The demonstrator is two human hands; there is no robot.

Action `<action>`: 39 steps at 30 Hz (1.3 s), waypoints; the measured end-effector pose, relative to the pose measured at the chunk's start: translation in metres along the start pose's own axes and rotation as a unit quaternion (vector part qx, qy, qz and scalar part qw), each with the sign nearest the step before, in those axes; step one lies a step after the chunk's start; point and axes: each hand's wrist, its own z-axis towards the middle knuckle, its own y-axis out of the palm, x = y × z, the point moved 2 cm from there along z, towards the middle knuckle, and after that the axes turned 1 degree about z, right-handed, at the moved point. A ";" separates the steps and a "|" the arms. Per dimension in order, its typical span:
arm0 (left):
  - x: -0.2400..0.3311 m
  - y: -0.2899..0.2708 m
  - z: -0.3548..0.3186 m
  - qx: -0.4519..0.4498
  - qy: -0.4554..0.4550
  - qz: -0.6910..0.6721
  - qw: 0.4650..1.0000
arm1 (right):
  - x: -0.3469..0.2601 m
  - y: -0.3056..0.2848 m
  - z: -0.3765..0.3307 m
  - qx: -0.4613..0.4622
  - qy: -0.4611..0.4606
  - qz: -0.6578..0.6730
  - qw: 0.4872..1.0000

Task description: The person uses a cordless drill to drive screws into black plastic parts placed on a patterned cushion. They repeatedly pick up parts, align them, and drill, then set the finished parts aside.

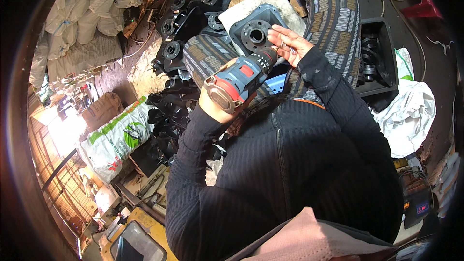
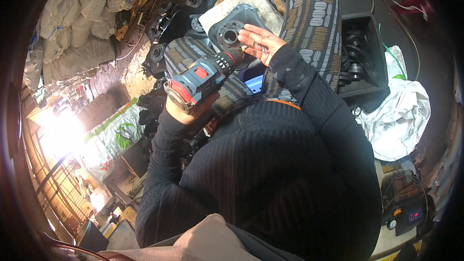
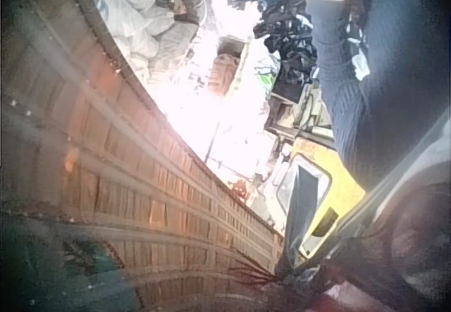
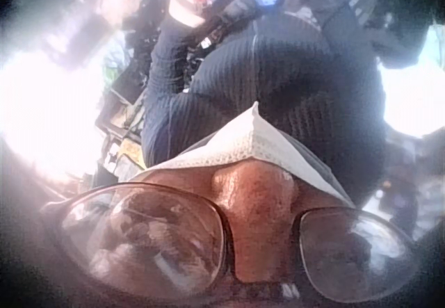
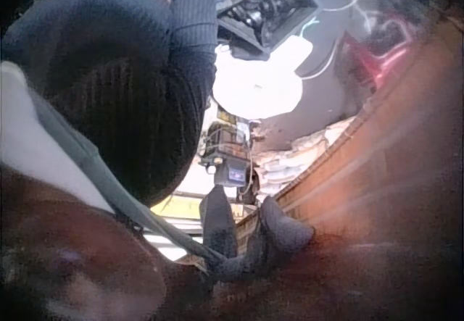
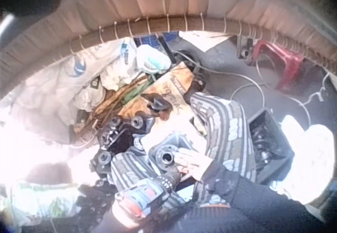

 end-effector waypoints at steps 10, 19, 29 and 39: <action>-0.022 -0.018 0.000 -0.046 -0.068 -0.059 0.995 | -0.003 0.011 -0.004 -0.082 0.033 -0.070 0.994; -0.035 -0.028 -0.001 -0.059 -0.071 -0.085 0.992 | -0.013 0.023 -0.007 -0.134 0.082 -0.190 0.969; -0.054 -0.039 -0.016 -0.115 -0.188 -0.111 0.969 | -0.006 0.023 -0.002 -0.173 0.095 -0.191 0.962; -0.051 -0.053 -0.017 -0.139 -0.068 -0.074 0.985 | -0.008 0.031 -0.009 -0.253 0.200 -0.158 0.933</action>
